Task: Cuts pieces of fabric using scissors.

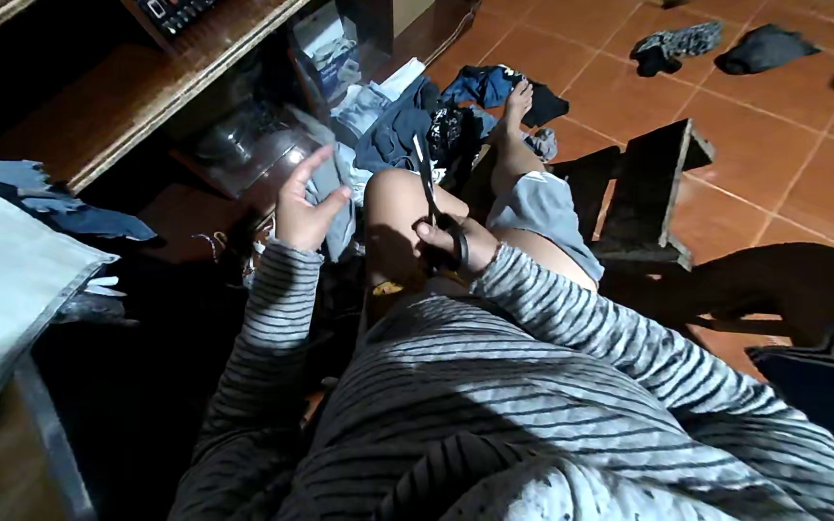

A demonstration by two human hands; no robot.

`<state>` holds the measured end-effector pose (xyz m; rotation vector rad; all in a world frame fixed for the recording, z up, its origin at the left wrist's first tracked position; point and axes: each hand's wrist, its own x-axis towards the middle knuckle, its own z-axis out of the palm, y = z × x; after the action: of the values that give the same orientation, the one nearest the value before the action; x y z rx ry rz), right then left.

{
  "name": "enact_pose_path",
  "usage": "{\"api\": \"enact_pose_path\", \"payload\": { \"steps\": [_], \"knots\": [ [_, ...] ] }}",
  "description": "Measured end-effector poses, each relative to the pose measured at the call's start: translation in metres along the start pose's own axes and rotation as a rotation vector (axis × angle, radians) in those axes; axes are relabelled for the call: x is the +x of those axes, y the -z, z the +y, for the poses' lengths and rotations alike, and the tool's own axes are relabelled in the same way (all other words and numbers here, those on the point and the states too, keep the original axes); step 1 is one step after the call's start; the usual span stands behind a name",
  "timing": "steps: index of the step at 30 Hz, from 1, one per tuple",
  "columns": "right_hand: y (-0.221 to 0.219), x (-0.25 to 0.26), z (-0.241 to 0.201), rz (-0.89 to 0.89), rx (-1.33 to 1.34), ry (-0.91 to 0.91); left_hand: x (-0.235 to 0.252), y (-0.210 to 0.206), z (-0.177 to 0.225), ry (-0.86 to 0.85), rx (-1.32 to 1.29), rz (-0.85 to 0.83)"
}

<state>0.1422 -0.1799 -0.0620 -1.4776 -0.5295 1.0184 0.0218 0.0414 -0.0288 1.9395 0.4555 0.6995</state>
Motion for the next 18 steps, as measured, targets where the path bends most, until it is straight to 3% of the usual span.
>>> {"api": "enact_pose_path", "payload": {
  "steps": [6, 13, 15, 18],
  "knots": [
    [-0.009, 0.018, -0.022, 0.121, -0.018, 0.247, -0.023, -0.036, 0.024, -0.305, 0.086, -0.275],
    [0.004, 0.025, -0.003, 0.173, 0.150, 0.224, -0.024, -0.030, 0.029, -0.299, -0.131, -0.292],
    [0.009, 0.015, 0.000, 0.050, 0.211, 0.246, -0.018, -0.020, 0.032, -0.281, -0.164, -0.263],
    [0.017, -0.007, 0.006, -0.278, 0.218, 0.341, -0.005, -0.006, 0.036, -0.278, -0.211, -0.185]
  ]
}}
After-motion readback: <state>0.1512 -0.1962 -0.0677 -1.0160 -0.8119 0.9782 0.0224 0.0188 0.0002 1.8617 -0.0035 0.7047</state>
